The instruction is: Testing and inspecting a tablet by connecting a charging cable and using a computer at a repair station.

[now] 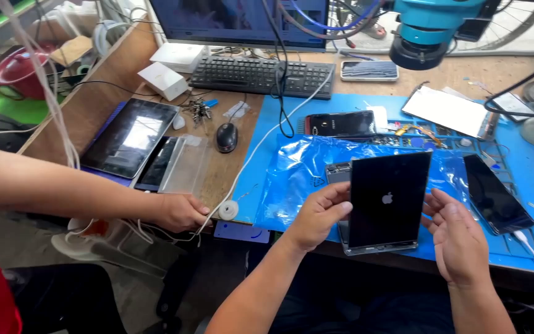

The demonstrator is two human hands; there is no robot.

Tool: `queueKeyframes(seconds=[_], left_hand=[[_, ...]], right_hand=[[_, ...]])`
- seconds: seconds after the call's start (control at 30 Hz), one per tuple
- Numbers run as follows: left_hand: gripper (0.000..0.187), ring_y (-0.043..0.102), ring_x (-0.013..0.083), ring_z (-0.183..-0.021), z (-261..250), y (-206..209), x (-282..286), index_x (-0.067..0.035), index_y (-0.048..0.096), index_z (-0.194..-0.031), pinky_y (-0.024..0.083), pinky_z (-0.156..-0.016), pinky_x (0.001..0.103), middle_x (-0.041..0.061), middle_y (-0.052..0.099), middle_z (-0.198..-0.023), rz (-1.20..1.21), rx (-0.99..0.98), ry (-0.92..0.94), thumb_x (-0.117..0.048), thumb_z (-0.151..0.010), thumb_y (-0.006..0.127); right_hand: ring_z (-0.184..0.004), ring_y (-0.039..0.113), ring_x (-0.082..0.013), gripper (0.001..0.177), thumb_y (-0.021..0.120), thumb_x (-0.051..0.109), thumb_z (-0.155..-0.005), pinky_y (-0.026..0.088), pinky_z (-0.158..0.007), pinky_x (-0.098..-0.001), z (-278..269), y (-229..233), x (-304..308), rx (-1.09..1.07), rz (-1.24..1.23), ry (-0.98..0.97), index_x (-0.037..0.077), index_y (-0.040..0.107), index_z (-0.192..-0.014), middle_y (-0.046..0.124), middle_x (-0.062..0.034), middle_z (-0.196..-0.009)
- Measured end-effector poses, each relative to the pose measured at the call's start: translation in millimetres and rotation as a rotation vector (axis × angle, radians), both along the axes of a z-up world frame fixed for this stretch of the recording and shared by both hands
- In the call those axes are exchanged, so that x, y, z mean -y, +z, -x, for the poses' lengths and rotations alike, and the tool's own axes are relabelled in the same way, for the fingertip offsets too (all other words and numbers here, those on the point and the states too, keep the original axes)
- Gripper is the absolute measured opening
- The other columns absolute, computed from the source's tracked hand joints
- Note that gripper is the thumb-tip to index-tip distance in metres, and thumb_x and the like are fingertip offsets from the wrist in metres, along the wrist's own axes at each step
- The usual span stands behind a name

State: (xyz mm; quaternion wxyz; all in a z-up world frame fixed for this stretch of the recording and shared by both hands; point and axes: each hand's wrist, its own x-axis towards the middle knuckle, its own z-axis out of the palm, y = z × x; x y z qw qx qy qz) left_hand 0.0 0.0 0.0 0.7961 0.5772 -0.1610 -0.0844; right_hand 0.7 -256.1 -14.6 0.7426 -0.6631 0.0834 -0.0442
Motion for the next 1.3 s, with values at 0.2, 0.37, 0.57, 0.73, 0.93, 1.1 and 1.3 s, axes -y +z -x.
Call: queueKeyframes(seconds=[0.2, 0.37, 0.57, 0.73, 0.93, 1.1, 1.3], left_hand=[[0.046, 0.062, 0.0188, -0.128, -1, -6, -2, -0.006, 0.057, -0.146, 0.054, -0.107, 0.034, 0.008, 0.064, -0.140, 0.029, 0.008, -0.012, -0.002, -0.100, 0.055], [0.042, 0.062, 0.0176, -0.129, 3, -4, -2, -0.007, 0.061, -0.141, 0.051, -0.114, 0.034, 0.008, 0.065, -0.138, -0.010, -0.002, 0.004, -0.003, -0.099, 0.057], [0.041, 0.062, 0.0203, -0.130, 9, -2, -10, -0.010, 0.062, -0.139, 0.052, -0.115, 0.035, 0.009, 0.065, -0.138, -0.076, -0.039, -0.037, -0.008, -0.098, 0.062], [0.036, 0.066, 0.0199, -0.122, 14, -2, -15, -0.012, 0.067, -0.132, 0.054, -0.112, 0.033, 0.009, 0.070, -0.129, -0.114, -0.009, -0.081, -0.015, -0.096, 0.068], [0.034, 0.067, 0.0181, -0.124, 7, -6, -20, -0.013, 0.068, -0.132, 0.056, -0.112, 0.032, 0.007, 0.070, -0.130, 0.030, -0.014, -0.239, -0.012, -0.098, 0.070], [0.028, 0.071, 0.0244, -0.115, -21, -13, -21, -0.007, 0.068, -0.125, 0.059, -0.098, 0.037, 0.011, 0.073, -0.122, -0.096, -0.085, 0.003, -0.015, -0.101, 0.057], [0.033, 0.070, 0.0220, -0.103, -24, -14, -19, -0.006, 0.071, -0.124, 0.056, -0.086, 0.034, 0.007, 0.073, -0.113, -0.576, 0.154, 0.104, -0.021, -0.100, 0.054]], right_hand=[[-0.129, 0.052, -0.0345, 0.051, 0.023, 0.022, -0.117, 0.042, -0.115, -0.0446, -5, 2, -9, 0.078, -0.167, 0.131, -0.011, 0.045, -0.149, 0.054, -0.0261, -0.141], [-0.120, 0.049, -0.0143, 0.028, 0.029, 0.023, -0.126, 0.036, -0.115, -0.0261, -32, -83, 45, 0.041, -0.068, 0.033, 0.005, 0.050, -0.132, 0.052, -0.0074, -0.124], [-0.100, 0.071, -0.0093, 0.016, 0.052, 0.014, -0.122, 0.064, -0.100, -0.0230, -5, -55, 1, 0.156, -0.106, -0.258, 0.006, 0.065, -0.125, 0.068, -0.0028, -0.105], [-0.140, 0.063, -0.0314, 0.038, 0.038, 0.019, -0.118, 0.053, -0.127, -0.0477, 6, -48, 2, 0.321, -0.193, -0.065, -0.005, 0.052, -0.145, 0.060, -0.0189, -0.147], [-0.103, 0.070, -0.0194, 0.031, 0.055, 0.036, -0.119, 0.062, -0.100, -0.0335, 15, -57, 5, 0.250, -0.100, -0.224, 0.006, 0.062, -0.125, 0.068, -0.0082, -0.115], [-0.109, 0.065, -0.0314, 0.023, 0.053, 0.027, -0.120, 0.055, -0.112, -0.0553, 13, -71, 21, 0.555, -0.276, 0.119, 0.010, 0.068, -0.118, 0.070, -0.0113, -0.104], [-0.116, 0.066, -0.0297, 0.017, 0.053, 0.022, -0.116, 0.044, -0.130, -0.0633, 30, -51, 9, 0.523, -0.184, 0.067, 0.013, 0.067, -0.119, 0.069, -0.0087, -0.105]])
